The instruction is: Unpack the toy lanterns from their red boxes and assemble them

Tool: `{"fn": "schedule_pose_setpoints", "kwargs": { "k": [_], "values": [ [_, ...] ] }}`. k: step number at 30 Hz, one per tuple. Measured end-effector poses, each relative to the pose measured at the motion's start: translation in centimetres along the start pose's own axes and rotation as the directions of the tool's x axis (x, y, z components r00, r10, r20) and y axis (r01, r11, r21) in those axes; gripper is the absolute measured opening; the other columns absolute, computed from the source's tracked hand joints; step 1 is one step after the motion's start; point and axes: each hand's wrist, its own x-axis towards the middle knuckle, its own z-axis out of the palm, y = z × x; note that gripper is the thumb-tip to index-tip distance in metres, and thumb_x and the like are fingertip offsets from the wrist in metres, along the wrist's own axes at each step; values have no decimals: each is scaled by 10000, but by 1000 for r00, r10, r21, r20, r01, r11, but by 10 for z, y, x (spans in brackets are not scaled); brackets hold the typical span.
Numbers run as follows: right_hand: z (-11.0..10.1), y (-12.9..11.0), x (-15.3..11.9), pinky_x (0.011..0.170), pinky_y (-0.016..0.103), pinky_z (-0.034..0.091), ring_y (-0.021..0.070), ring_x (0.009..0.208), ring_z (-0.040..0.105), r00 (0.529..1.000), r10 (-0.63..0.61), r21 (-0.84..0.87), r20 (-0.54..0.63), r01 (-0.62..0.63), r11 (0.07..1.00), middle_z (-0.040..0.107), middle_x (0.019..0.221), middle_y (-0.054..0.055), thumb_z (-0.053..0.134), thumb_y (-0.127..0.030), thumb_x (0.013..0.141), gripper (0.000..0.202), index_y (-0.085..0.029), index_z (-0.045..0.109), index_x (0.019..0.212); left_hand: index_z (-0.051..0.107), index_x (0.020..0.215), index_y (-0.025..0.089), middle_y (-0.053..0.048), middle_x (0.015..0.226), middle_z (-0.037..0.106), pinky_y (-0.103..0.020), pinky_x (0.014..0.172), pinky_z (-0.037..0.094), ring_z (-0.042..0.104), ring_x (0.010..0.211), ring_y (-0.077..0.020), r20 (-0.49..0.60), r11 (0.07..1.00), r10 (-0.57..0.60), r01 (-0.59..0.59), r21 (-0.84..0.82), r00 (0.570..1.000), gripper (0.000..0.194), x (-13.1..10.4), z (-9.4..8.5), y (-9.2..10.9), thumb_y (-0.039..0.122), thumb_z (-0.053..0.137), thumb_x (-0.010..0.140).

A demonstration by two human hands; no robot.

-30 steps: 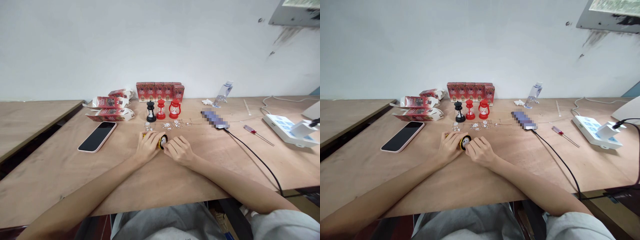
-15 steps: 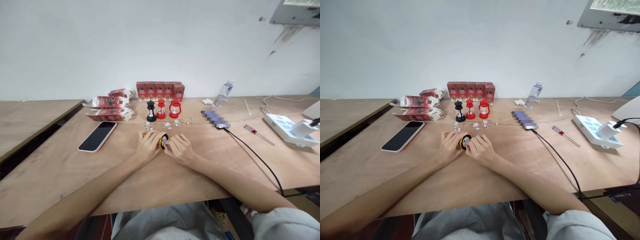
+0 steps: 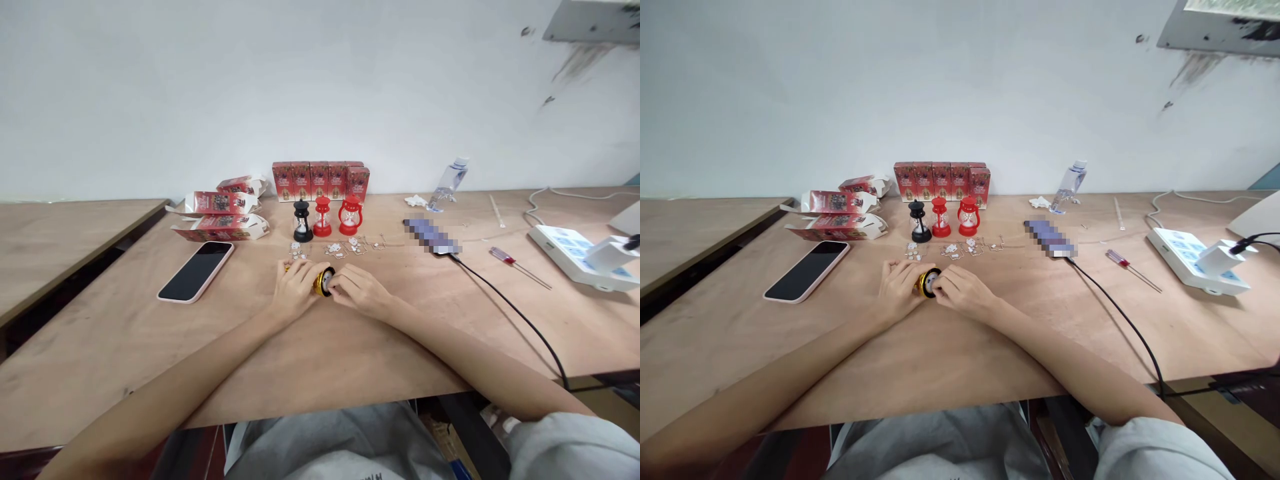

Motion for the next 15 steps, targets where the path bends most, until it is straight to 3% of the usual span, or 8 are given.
{"fn": "schedule_pose_setpoints", "kwargs": {
  "k": [3, 6, 10, 15],
  "values": [
    [-3, 2, -2, 676, 265, 488, 133, 734, 554, 996, 88, 218, -23, -81, 973, 638, 786, 51, 495, -164, 881, 86, -162, 581, 871, 561, 1090, 176, -66, 911, 697, -339, 749, 283, 593, 862, -205, -9, 1000, 7, -8, -19, 1000, 276, 1, -2, 0, 270, 549, 832],
    [0, -1, -5, 668, 259, 492, 124, 722, 554, 976, 203, 327, -83, -166, 930, 639, 770, 40, 543, -189, 866, 60, -167, 595, 887, 538, 1133, 183, -61, 919, 698, -338, 749, 283, 595, 862, -204, -18, 998, 40, -41, -38, 999, 308, 1, -3, 1, 266, 549, 837],
    [5, -4, -8, 664, 254, 489, 117, 726, 558, 953, 281, 356, -115, -225, 907, 626, 766, 32, 584, -214, 844, 52, -172, 604, 865, 538, 1134, 191, -53, 917, 701, -338, 760, 288, 602, 862, -196, -23, 998, 41, -42, -52, 999, 304, 1, -2, 1, 273, 548, 842],
    [7, -4, -9, 728, 303, 493, 141, 808, 577, 951, 280, 288, -134, -233, 929, 636, 831, 50, 584, -243, 844, 73, -180, 602, 878, 539, 1112, 179, -65, 937, 691, -333, 772, 314, 604, 888, -193, -31, 996, 24, -26, -91, 999, 293, -3, 1, -1, 277, 555, 836]
  ]
}}
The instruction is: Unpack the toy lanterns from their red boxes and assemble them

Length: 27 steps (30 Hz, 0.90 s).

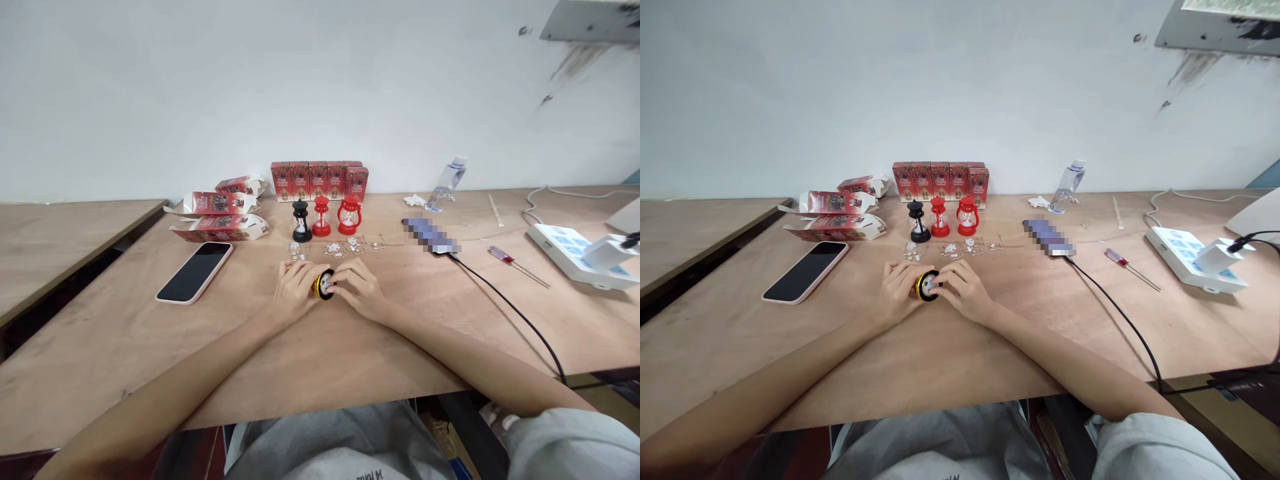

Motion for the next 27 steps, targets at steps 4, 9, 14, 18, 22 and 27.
{"fn": "schedule_pose_setpoints", "kwargs": {
  "k": [4, 9, 14, 18, 22, 27],
  "values": [
    [-1, -2, 1, 754, 312, 499, 146, 850, 597, 997, -80, -71, -2, 80, 994, 658, 870, 58, 574, -216, 848, 65, -184, 598, 899, 532, 1111, 178, -71, 923, 689, -328, 770, 334, 607, 886, -193, -25, 1000, -7, 6, -22, 1000, 295, -2, 2, -1, 287, 549, 837],
    [-2, -5, 3, 734, 304, 501, 151, 860, 607, 953, -303, -287, -13, 286, 914, 676, 833, 43, 581, -139, 823, 46, -178, 605, 820, 516, 1129, 178, -71, 925, 689, -325, 773, 347, 611, 880, -191, -61, 999, 2, -5, -46, 998, 310, -1, 3, 0, 259, 547, 832],
    [0, -2, 3, 731, 306, 524, 144, 820, 625, 896, -442, -421, 36, 415, 806, 670, 812, 39, 553, -124, 831, 83, -176, 615, 811, 523, 1120, 175, -75, 909, 690, -328, 764, 352, 613, 865, -193, -87, 999, 22, -26, -47, 996, 292, -1, 3, 0, 250, 533, 839],
    [3, 2, -2, 803, 333, 543, 151, 853, 625, 899, -434, -401, 58, 419, 815, 655, 833, 50, 532, -129, 843, 92, -181, 606, 859, 541, 1105, 169, -78, 903, 695, -333, 770, 351, 617, 864, -195, -81, 1000, 16, -18, -23, 997, 282, -2, 3, 1, 278, 517, 846],
    [5, 5, -5, 869, 351, 538, 169, 902, 623, 902, -421, -322, 96, 428, 845, 640, 879, 78, 532, -103, 833, 121, -152, 590, 927, 541, 1130, 175, -79, 902, 695, -339, 773, 345, 616, 864, -198, -70, 1000, 23, -24, -5, 997, 301, -1, 3, 0, 290, 507, 854],
    [6, 7, -2, 862, 345, 544, 170, 900, 610, 892, -437, -363, 114, 447, 818, 627, 905, 86, 490, -105, 850, 124, -148, 587, 916, 513, 1166, 179, -72, 920, 687, -344, 775, 333, 605, 874, -201, -62, 999, 41, -40, 7, 997, 336, 1, 2, -2, 247, 528, 838]
  ]
}}
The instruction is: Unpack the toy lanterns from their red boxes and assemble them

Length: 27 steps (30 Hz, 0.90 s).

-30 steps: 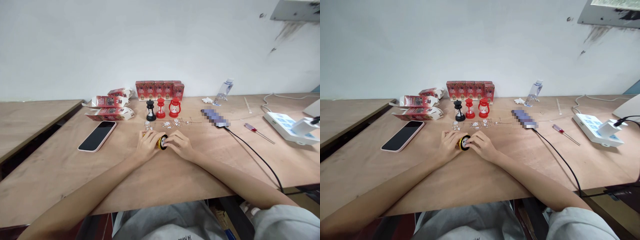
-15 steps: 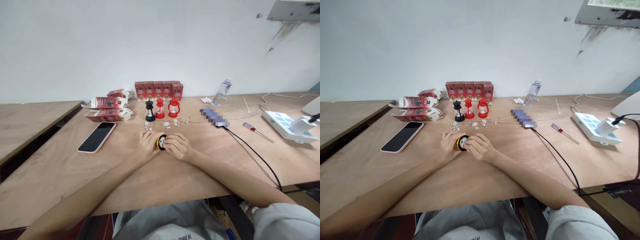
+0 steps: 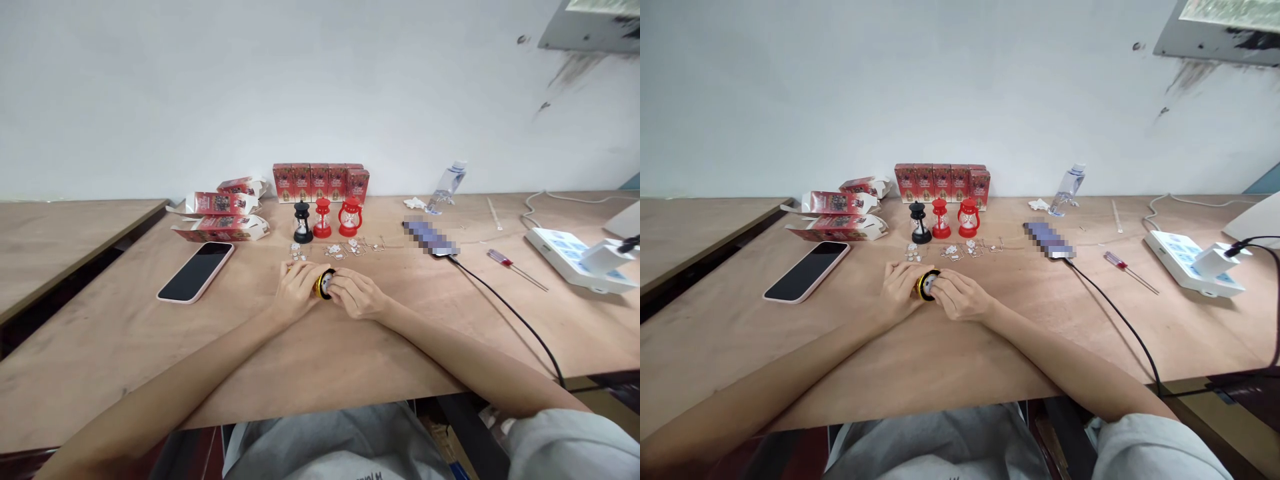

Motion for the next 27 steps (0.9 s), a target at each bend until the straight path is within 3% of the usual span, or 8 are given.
{"fn": "schedule_pose_setpoints", "kwargs": {
  "k": [5, 7, 11, 16, 27],
  "values": [
    [-4, 2, 4, 764, 332, 554, 181, 903, 593, 999, 39, 65, -4, -39, 997, 606, 903, 87, 506, -119, 850, 93, -155, 565, 912, 516, 1131, 173, -74, 917, 685, -336, 753, 327, 601, 864, -202, 13, 1000, -17, 17, -1, 1000, 305, 0, -1, -1, 249, 529, 836],
    [-6, 3, 5, 779, 349, 547, 196, 961, 578, 989, 147, 151, -9, -144, 978, 586, 963, 107, 550, -176, 844, 125, -158, 542, 968, 514, 1124, 175, -75, 919, 687, -336, 757, 325, 603, 869, -201, 18, 1000, -8, 8, -8, 1000, 293, 1, -1, 0, 260, 525, 844],
    [-8, 5, 4, 905, 423, 499, 220, 1119, 518, 917, 390, 354, 84, -393, 848, 514, 1165, 162, 584, -355, 832, 436, -167, 427, 1193, 510, 1097, 176, -74, 928, 690, -344, 776, 327, 609, 872, -199, 22, 999, 29, -28, -38, 999, 280, 1, -3, 3, 293, 548, 846],
    [-8, 10, 2, 896, 358, 506, 191, 1062, 560, 919, 319, 520, 229, -393, 758, 589, 1091, 128, 564, -368, 841, 437, -167, 430, 1205, 466, 1161, 146, -109, 949, 676, -354, 797, 345, 613, 875, -203, -15, 997, 54, -54, -59, 998, 388, -2, -1, 1, 366, 541, 851],
    [-5, 10, -2, 857, 398, 522, 224, 1055, 573, 927, 254, 400, 275, -351, 847, 590, 1102, 140, 445, -407, 895, 403, -169, 399, 1217, 443, 1198, 145, -108, 944, 668, -355, 789, 351, 616, 862, -206, -31, 994, 84, -85, -67, 996, 400, -3, 2, -1, 358, 511, 866]
  ]
}}
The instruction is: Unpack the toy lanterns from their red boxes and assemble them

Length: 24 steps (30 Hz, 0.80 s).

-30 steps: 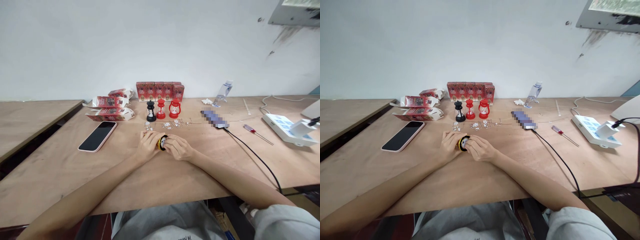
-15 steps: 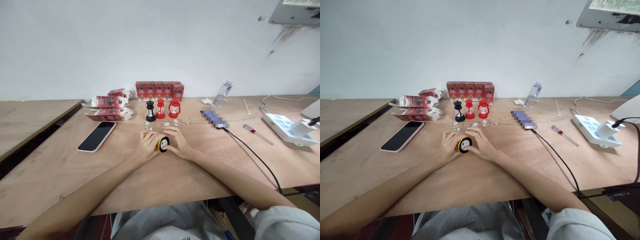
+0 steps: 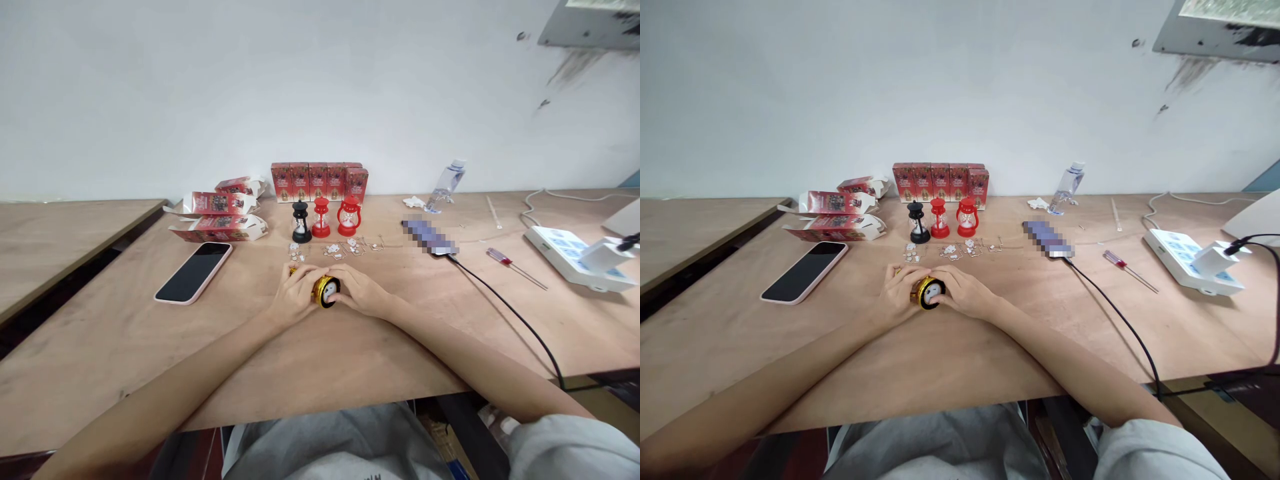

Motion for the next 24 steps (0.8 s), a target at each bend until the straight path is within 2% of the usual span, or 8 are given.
{"fn": "schedule_pose_setpoints", "kwargs": {
  "k": [5, 9, 14, 18, 24],
  "values": [
    [6, 2, -1, 800, 388, 537, 230, 1008, 585, 998, -66, -93, -14, 64, 994, 590, 1076, 152, 374, -437, 914, 431, -136, 367, 1222, 439, 1195, 140, -109, 941, 664, -351, 786, 363, 615, 855, -202, -4, 1000, 12, -12, 16, 1000, 397, 1, -1, 1, 334, 521, 859],
    [10, 2, -2, 799, 387, 527, 234, 982, 587, 988, -146, -235, -42, 132, 963, 585, 1067, 153, 347, -425, 926, 453, -112, 330, 1253, 437, 1185, 129, -121, 955, 660, -357, 795, 370, 618, 878, -201, -23, 999, 40, -40, 8, 999, 370, 0, 0, 1, 287, 519, 860],
    [9, -1, 1, 724, 349, 515, 230, 855, 591, 965, -252, -422, -72, 200, 884, 603, 955, 155, 353, -391, 925, 425, -49, 400, 1173, 429, 1186, 131, -126, 972, 661, -360, 797, 375, 620, 892, -198, -23, 999, 54, -54, 6, 998, 358, -1, 2, -1, 267, 506, 865],
    [7, -5, 5, 663, 328, 488, 212, 749, 573, 964, -260, -514, -56, 195, 835, 605, 866, 139, 316, -366, 926, 384, -49, 453, 1095, 450, 1152, 130, -117, 943, 666, -355, 784, 376, 624, 871, -195, -34, 999, 35, -34, 11, 999, 349, 1, 1, 0, 273, 534, 846],
    [5, -8, 6, 638, 316, 454, 204, 701, 547, 966, -247, -567, -70, 165, 807, 604, 808, 139, 270, -361, 924, 398, -49, 494, 1029, 482, 1121, 144, -104, 937, 677, -357, 791, 366, 629, 868, -199, -34, 1000, -10, 10, 1, 999, 329, 0, 2, 2, 286, 547, 832]
  ]
}}
